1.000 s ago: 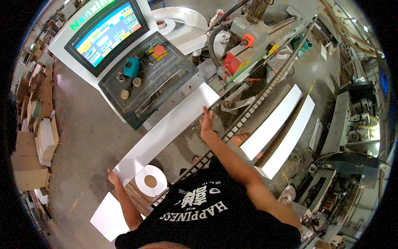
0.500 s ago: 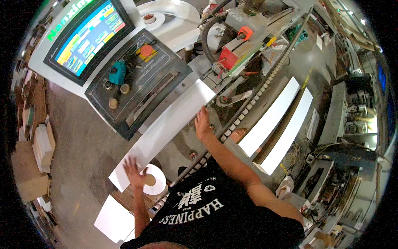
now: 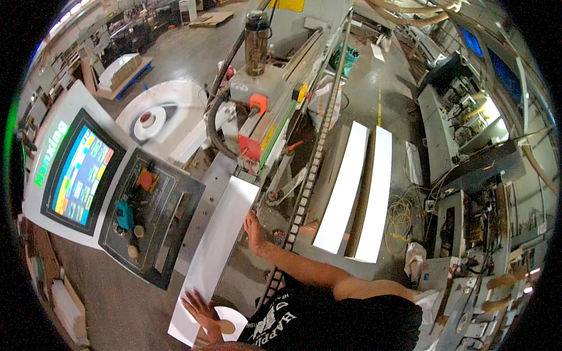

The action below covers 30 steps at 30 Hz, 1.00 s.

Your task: The person feeds long white boards into an automatic edge banding machine and removes them from the other side.

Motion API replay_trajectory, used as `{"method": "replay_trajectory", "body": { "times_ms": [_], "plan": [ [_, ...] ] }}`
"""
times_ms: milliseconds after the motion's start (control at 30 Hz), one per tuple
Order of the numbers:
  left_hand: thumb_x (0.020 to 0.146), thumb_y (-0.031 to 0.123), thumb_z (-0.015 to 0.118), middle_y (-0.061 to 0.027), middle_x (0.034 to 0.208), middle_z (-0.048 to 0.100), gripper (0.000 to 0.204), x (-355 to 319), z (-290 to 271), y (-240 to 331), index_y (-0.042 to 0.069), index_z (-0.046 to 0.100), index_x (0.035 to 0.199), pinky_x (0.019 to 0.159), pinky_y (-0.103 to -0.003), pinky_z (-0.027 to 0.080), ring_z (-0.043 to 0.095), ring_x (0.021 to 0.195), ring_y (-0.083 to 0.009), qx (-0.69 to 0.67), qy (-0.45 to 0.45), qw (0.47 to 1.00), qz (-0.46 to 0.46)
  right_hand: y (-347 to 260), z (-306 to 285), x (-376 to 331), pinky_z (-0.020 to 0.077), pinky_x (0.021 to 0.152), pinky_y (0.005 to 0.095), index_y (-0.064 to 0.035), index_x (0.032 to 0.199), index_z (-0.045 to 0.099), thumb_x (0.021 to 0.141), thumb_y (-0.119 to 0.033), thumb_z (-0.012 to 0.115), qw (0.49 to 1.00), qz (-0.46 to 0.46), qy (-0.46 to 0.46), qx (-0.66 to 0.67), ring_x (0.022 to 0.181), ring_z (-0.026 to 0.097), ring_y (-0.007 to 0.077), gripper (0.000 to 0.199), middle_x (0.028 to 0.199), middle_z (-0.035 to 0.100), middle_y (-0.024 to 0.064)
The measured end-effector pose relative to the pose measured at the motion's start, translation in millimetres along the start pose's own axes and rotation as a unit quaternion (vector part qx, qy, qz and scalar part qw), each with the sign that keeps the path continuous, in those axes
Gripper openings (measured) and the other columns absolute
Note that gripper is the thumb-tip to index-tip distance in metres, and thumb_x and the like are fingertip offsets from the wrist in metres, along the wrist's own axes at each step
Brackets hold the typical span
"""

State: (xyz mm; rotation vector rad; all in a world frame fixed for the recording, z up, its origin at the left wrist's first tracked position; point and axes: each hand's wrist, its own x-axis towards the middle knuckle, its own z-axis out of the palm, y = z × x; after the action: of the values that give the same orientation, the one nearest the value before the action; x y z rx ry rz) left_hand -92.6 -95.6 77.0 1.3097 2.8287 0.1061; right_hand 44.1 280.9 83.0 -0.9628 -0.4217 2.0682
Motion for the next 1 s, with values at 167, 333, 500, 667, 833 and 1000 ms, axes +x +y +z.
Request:
{"method": "replay_trajectory", "body": {
  "times_ms": [167, 333, 500, 667, 833, 1000],
  "plan": [
    [0.106, 0.055, 0.04, -0.0182, 0.171, 0.022, 0.07, 30.5, -7.3, 43.7, 0.009, 0.039, 0.159, 0.128, -0.059, 0.013, 0.014, 0.155, -0.0498, 0.005, -0.003, 1.0, 0.01, -29.0, -6.8, 42.9, 0.0164, 0.131, 0.0371, -0.0056, 0.165, 0.004, 0.104, -0.048, 0.06, 0.999, -0.048, 0.018, 0.015, 0.16, 0.012, 0.0221, 0.093, 0.174, 0.008, 0.0062],
    [0.106, 0.057, 0.038, -0.0192, 0.17, 0.021, 0.071, 59.4, -19.9, 89.9, 0.009, 0.038, 0.159, 0.128, -0.06, 0.012, 0.014, 0.155, -0.0498, -0.04, 0.006, 0.999, 0.01, -60.4, -12.1, 85.7, 0.0192, 0.129, 0.0336, -0.0064, 0.161, 0.023, 0.103, -0.047, 0.061, 0.997, -0.068, 0.032, 0.007, 0.156, 0.025, 0.0177, 0.081, 0.169, 0.024, 0.0038],
    [0.103, 0.05, 0.051, -0.0201, 0.17, 0.021, 0.071, 86.9, -21.0, 129.0, 0.008, 0.039, 0.159, 0.126, -0.06, 0.014, 0.014, 0.154, -0.0522, -0.052, -0.003, 0.999, -0.006, -117.7, -0.9, 103.3, -0.004, 0.129, 0.0515, -0.0198, 0.168, 0.01, 0.107, -0.056, 0.043, 0.99, 0.032, 0.048, -0.129, 0.157, 0.023, 0.0207, 0.078, 0.173, 0.014, 0.0019],
    [0.097, 0.046, 0.063, -0.02, 0.169, 0.023, 0.074, 114.9, -9.8, 165.2, 0.007, 0.042, 0.157, 0.126, -0.059, 0.015, 0.015, 0.154, -0.0504, -0.072, 0.036, 0.997, 0.007, -163.8, 7.8, 117.8, -0.01, 0.124, 0.0622, -0.0217, 0.168, -0.005, 0.099, -0.075, 0.033, 0.968, 0.054, -0.015, -0.245, 0.161, 0.006, 0.028, 0.095, 0.175, -0.007, 0.0046],
    [0.099, 0.046, 0.061, -0.0178, 0.168, 0.027, 0.071, 144.1, -3.1, 198.3, 0.006, 0.045, 0.155, 0.127, -0.057, 0.015, 0.018, 0.154, -0.0467, -0.114, 0.063, 0.991, 0.032, -183.1, -22.4, 132.5, 0.0148, 0.124, 0.0573, -0.0179, 0.167, 0.015, 0.1, -0.067, 0.047, 0.949, -0.017, 0.064, -0.31, 0.155, 0.028, 0.0266, 0.09, 0.171, 0.023, 0.0072],
    [0.098, 0.041, 0.066, -0.0173, 0.168, 0.029, 0.074, 130.6, -2.8, 181.0, 0.005, 0.041, 0.157, 0.127, -0.055, 0.016, 0.018, 0.156, -0.0444, -0.073, 0.028, 0.99, 0.118, -126.6, -105.9, 78.0, 0.0339, 0.119, 0.0474, -0.0087, 0.139, 0.057, 0.098, -0.049, 0.066, 0.8, -0.22, -0.062, -0.554, 0.136, 0.052, 0.0329, 0.058, 0.142, 0.058, 0.0147]
  ]
}}
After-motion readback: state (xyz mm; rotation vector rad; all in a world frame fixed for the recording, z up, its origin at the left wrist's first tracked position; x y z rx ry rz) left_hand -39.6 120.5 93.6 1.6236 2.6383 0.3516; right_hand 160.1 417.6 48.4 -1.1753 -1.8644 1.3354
